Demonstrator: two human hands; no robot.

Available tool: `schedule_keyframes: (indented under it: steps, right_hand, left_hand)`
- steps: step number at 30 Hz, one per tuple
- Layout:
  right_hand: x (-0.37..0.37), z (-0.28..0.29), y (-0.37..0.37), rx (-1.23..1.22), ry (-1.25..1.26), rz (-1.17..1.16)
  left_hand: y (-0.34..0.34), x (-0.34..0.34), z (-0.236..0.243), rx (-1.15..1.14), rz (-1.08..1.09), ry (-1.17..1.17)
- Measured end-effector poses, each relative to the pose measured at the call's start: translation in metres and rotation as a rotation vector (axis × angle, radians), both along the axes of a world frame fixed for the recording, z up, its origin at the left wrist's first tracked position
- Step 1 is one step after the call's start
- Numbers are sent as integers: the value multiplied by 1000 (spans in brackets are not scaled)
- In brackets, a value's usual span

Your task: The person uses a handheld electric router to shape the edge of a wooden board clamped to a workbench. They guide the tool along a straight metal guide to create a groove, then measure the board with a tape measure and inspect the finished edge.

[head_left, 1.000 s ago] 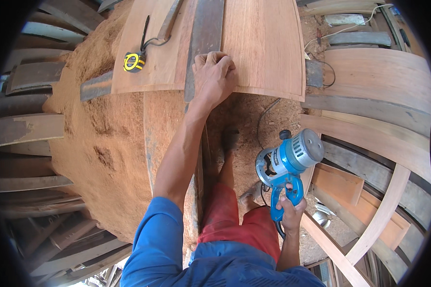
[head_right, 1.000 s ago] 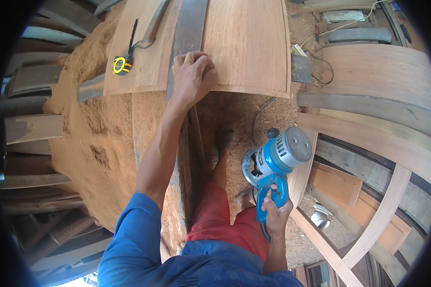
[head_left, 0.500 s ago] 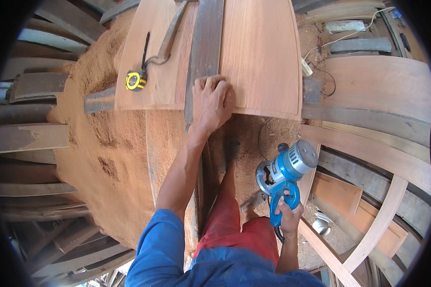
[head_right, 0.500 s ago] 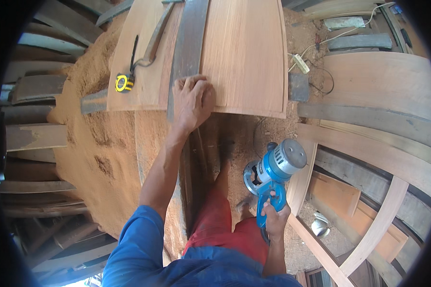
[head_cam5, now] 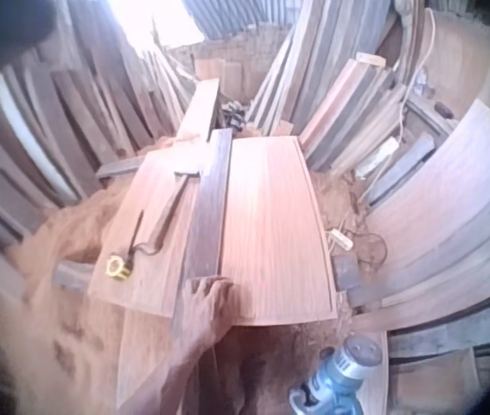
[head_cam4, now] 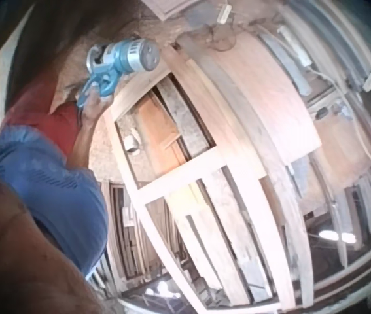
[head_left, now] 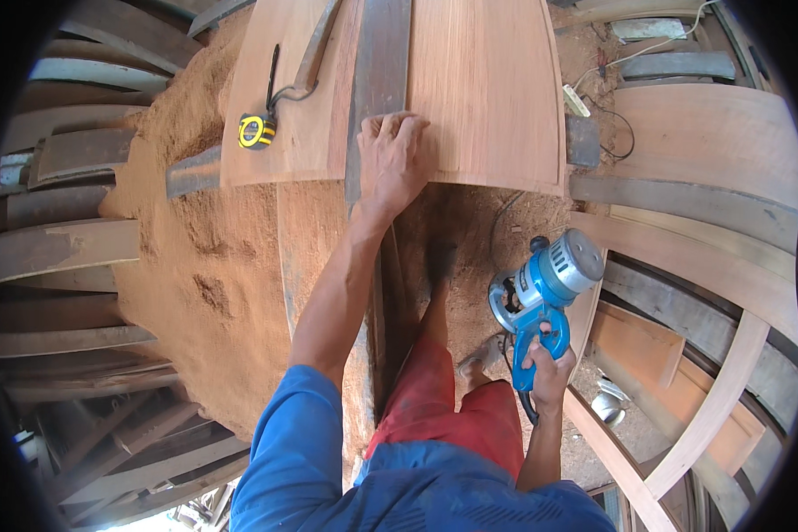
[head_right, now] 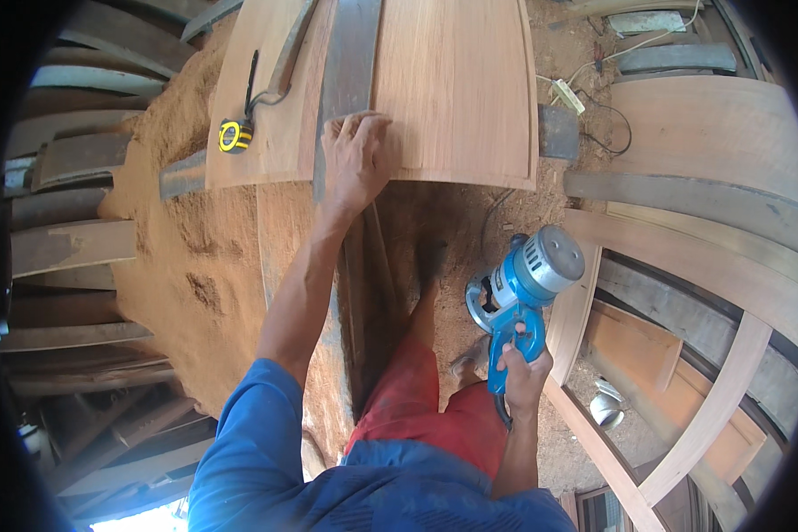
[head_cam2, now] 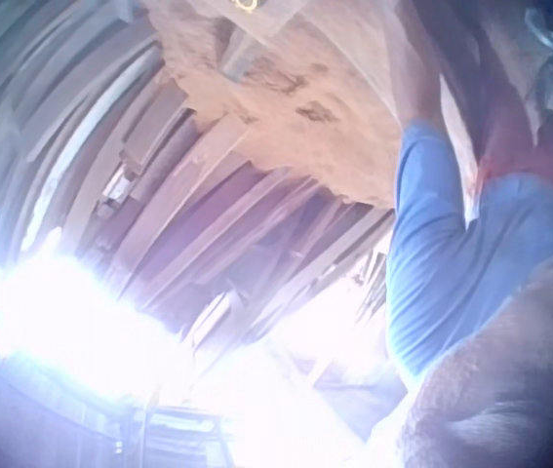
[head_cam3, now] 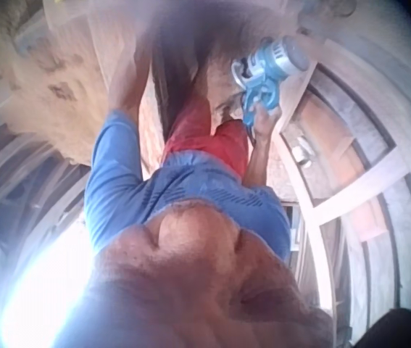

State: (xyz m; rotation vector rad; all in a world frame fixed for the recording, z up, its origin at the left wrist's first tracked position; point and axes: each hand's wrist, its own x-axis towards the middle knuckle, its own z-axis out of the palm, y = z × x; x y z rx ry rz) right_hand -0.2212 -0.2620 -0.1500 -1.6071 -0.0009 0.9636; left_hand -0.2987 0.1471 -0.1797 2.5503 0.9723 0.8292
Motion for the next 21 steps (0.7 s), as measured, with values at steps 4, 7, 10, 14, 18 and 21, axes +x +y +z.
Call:
schedule_keyframes:
  steps: [4, 7, 10, 14, 18, 21]
  right_hand:
    - [-2, -12, -10, 11, -1, -15]
    - [-7, -18, -20, 54, 12, -42]
    - [-8, -13, -23, 25, 22, -48]
    - [-12, -10, -33, 10, 49, -60]
    - [-12, -4, -32, 13, 71, -83]
    - [-13, -1, -28, 7, 76, -94]
  left_hand:
    - [-4, -6, -2, -10, 1, 103]
    - [-18, -9, 9, 42, 13, 209]
    - [-21, -26, 5, 90, -4, 297]
    - [-21, -35, -1, 44, -18, 250]
    - [-21, -32, 1, 30, 25, 301]
    - [-22, -32, 3, 8, 27, 310]
